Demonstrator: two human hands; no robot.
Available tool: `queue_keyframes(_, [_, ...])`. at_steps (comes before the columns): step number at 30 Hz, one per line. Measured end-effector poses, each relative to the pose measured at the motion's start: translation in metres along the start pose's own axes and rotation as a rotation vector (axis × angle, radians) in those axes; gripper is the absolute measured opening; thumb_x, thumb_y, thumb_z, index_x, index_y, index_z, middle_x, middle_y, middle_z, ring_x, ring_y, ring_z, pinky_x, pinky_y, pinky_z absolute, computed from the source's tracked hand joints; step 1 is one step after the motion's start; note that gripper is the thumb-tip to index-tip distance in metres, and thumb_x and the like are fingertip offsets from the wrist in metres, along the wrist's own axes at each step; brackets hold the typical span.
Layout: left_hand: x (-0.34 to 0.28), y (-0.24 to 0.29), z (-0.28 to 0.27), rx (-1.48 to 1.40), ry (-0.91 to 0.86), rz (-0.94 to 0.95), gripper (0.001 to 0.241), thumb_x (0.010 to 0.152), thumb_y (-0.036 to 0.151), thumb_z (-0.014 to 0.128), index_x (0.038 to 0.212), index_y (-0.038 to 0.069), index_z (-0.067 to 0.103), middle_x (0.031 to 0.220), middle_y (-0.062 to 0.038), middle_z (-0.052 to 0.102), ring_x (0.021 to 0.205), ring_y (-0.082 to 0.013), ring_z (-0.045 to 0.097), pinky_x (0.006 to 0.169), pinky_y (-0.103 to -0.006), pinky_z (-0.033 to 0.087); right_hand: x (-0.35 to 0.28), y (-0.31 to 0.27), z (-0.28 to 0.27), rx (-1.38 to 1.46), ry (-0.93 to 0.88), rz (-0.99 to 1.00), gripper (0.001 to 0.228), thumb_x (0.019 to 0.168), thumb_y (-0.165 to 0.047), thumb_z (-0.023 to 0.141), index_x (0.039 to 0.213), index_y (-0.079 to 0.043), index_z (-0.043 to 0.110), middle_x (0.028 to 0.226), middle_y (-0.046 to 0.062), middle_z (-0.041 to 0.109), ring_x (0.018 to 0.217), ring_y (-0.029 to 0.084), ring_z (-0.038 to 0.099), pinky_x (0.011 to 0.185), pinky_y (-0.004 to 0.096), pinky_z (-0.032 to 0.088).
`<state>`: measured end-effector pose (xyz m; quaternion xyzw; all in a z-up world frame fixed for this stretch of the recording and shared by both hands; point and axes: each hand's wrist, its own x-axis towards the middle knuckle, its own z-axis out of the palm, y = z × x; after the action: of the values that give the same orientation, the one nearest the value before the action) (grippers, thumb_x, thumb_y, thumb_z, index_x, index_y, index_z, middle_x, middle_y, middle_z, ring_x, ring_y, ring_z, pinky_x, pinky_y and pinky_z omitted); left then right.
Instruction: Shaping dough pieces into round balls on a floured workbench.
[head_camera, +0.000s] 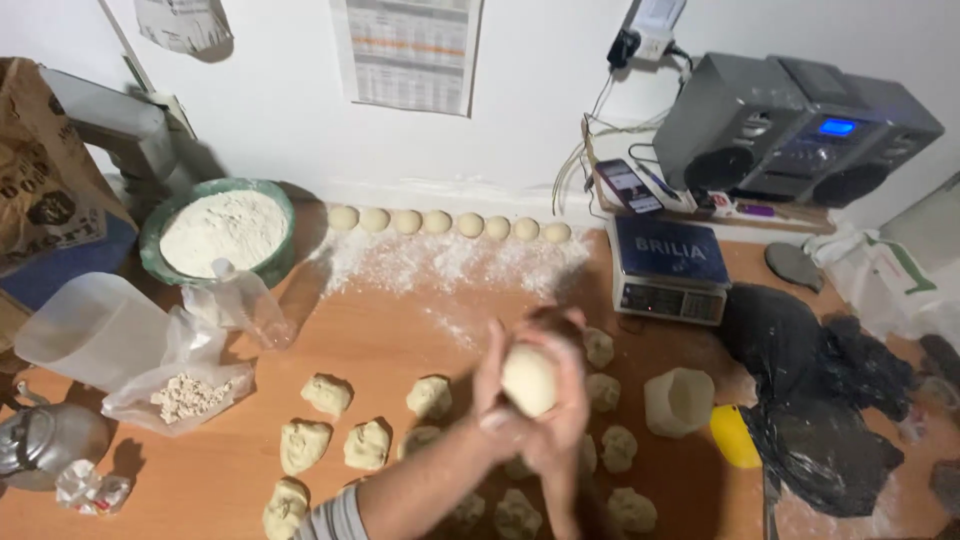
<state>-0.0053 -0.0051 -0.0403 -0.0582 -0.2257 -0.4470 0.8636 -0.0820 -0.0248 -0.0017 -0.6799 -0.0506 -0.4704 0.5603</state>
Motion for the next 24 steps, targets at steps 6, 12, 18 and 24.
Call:
queue_keyframes(6, [0.012,0.022,0.063,0.546,0.353,0.012,0.085,0.091,0.075,0.026,0.146,0.015,0.051,0.153,-0.011,0.055,0.138,-0.0236,0.054,0.115,-0.0413,0.044,0.010,0.006,-0.022,-0.022,-0.030,0.145,0.088,0.071,-0.036,0.096,0.137,0.003,0.055,0.139,0.018,0.064,0.128,0.027,0.064,0.108,0.040,0.055])
queue_keyframes(12, [0.013,0.021,0.054,0.028,-0.104,-0.100,0.090,0.098,0.075,0.026,0.153,0.006,0.045,0.151,-0.019,0.053,0.131,-0.0273,0.056,0.107,-0.0395,0.050,-0.009,0.001,-0.024,0.033,-0.124,0.095,0.091,0.070,-0.039,0.097,0.139,0.003,0.055,0.141,0.017,0.061,0.129,0.026,0.064,0.109,0.040,0.056])
queue_keyframes(18, [-0.006,-0.015,0.017,0.216,-0.057,-0.016,0.079,0.109,0.069,0.029,0.147,0.004,0.050,0.150,-0.016,0.055,0.132,-0.0264,0.057,0.113,-0.0424,0.052,-0.007,-0.011,-0.028,-0.061,-0.052,0.101,0.099,0.070,-0.051,0.094,0.142,0.002,0.051,0.142,0.017,0.058,0.130,0.027,0.061,0.111,0.043,0.054])
queue_keyframes(24, [-0.008,-0.005,0.070,0.488,0.295,0.024,0.087,0.096,0.074,0.028,0.151,0.009,0.047,0.149,-0.015,0.057,0.138,-0.0278,0.054,0.114,-0.0429,0.048,0.003,0.003,-0.047,-0.152,-0.091,0.214,0.104,0.062,-0.059,0.091,0.138,0.001,0.053,0.138,0.015,0.064,0.123,0.028,0.069,0.104,0.043,0.062])
